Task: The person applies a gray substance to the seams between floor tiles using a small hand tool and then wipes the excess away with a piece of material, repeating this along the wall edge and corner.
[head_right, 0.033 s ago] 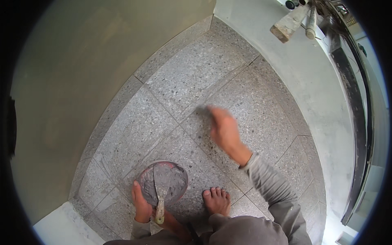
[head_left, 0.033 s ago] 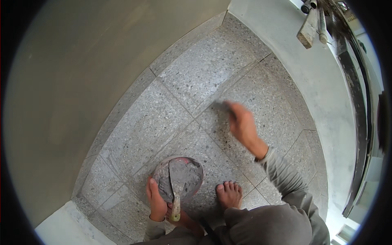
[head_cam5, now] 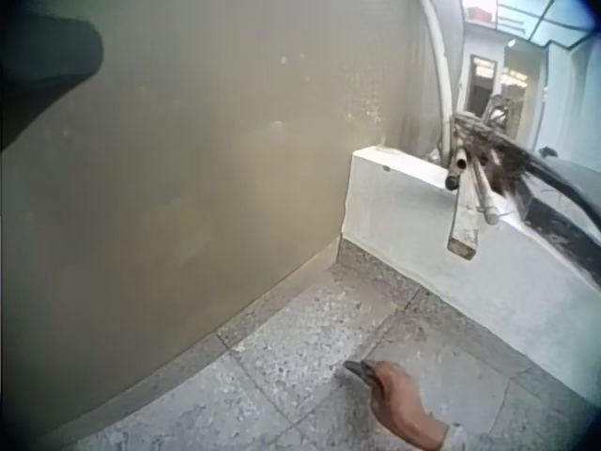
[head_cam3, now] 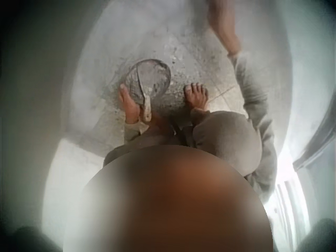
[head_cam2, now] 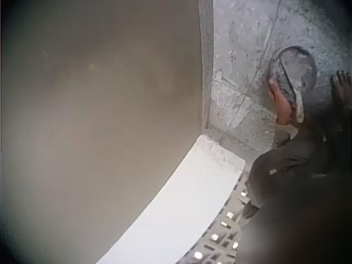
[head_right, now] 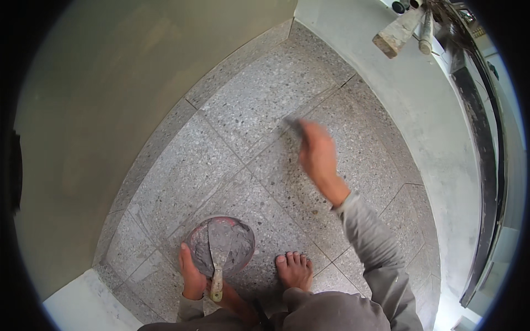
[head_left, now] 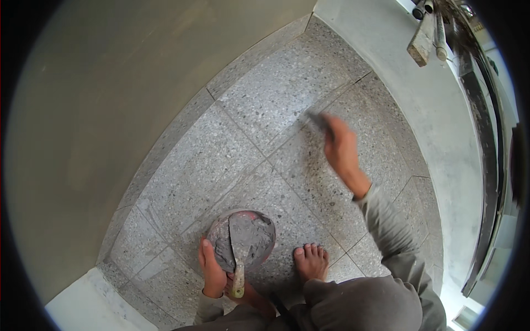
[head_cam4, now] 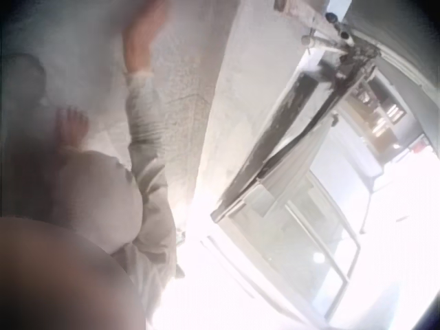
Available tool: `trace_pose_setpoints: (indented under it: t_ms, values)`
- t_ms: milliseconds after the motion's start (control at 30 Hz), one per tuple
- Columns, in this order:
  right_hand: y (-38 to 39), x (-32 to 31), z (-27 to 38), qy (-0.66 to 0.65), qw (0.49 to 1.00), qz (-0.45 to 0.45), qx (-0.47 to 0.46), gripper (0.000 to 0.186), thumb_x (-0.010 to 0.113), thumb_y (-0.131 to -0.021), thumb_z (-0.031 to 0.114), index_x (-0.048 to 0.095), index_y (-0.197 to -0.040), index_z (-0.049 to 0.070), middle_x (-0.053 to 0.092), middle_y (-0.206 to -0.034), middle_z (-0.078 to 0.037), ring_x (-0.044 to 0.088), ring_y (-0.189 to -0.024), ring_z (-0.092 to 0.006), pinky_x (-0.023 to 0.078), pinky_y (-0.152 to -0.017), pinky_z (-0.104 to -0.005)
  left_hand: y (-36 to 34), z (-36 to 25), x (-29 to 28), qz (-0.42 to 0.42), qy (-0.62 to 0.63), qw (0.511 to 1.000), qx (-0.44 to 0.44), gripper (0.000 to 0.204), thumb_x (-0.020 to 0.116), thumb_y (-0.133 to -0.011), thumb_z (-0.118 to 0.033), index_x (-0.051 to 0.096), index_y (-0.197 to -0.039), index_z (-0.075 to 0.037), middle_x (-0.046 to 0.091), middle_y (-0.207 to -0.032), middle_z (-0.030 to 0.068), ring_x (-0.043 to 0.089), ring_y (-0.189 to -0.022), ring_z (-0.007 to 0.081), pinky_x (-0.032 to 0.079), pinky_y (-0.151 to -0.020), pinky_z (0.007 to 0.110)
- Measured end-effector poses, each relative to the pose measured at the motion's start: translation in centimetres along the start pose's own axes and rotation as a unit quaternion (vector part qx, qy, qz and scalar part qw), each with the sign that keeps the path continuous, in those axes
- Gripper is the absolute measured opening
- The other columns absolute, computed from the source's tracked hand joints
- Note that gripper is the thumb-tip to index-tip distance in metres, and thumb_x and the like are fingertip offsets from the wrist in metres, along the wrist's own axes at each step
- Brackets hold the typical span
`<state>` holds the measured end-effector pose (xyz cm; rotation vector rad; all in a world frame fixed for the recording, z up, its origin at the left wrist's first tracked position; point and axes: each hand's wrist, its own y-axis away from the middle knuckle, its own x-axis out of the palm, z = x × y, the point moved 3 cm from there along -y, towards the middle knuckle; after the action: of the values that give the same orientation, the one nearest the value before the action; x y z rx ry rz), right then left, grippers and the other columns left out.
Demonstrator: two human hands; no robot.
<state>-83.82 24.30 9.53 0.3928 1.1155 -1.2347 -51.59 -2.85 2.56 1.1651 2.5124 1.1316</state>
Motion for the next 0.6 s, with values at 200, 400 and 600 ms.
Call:
trace_pose_setpoints:
  t_ms: [200,400,600]
  values:
    - [-5.9,3.1,-5.8,0.251,0.968,-0.009,-0.007,0.041,0.055,-0.089,-0.002,0.06,-0.129,0.003,0.067,-0.11,-0.017,0.063,-0.099,-0.0366,0.054,-0.087,-0.0439,0.5,0.8,-2.2,-0.017,0.081,0.996,-0.034,0.06,0.043,-0.109,-0.049,0.055,-0.135,0.004,0.061,-0.13,0.015,0.06,-0.118,0.0219,0.048,-0.101,0.035]
    - [4.4,8.8,8.7,0.111,0.976,0.135,-0.128,0.053,0.063,-0.081,-0.005,0.057,-0.133,-0.001,0.066,-0.11,-0.013,0.062,-0.098,-0.0294,0.055,-0.084,-0.0376,1.1,-1.5,-2.8,-0.034,0.129,0.991,-0.015,0.057,0.045,-0.109,-0.047,0.055,-0.134,0.003,0.061,-0.131,0.0142,0.061,-0.118,0.0228,0.049,-0.101,0.036]
    - [5.1,6.0,9.3,-0.04,0.973,0.218,-0.072,0.049,0.062,-0.078,-0.008,0.062,-0.126,-0.002,0.066,-0.114,-0.014,0.062,-0.103,-0.0308,0.055,-0.086,-0.0399,1.2,-1.4,-4.2,-0.06,0.123,0.991,0.006,0.057,0.045,-0.109,-0.048,0.054,-0.135,0.002,0.06,-0.133,0.0133,0.06,-0.12,0.0227,0.048,-0.103,0.037]
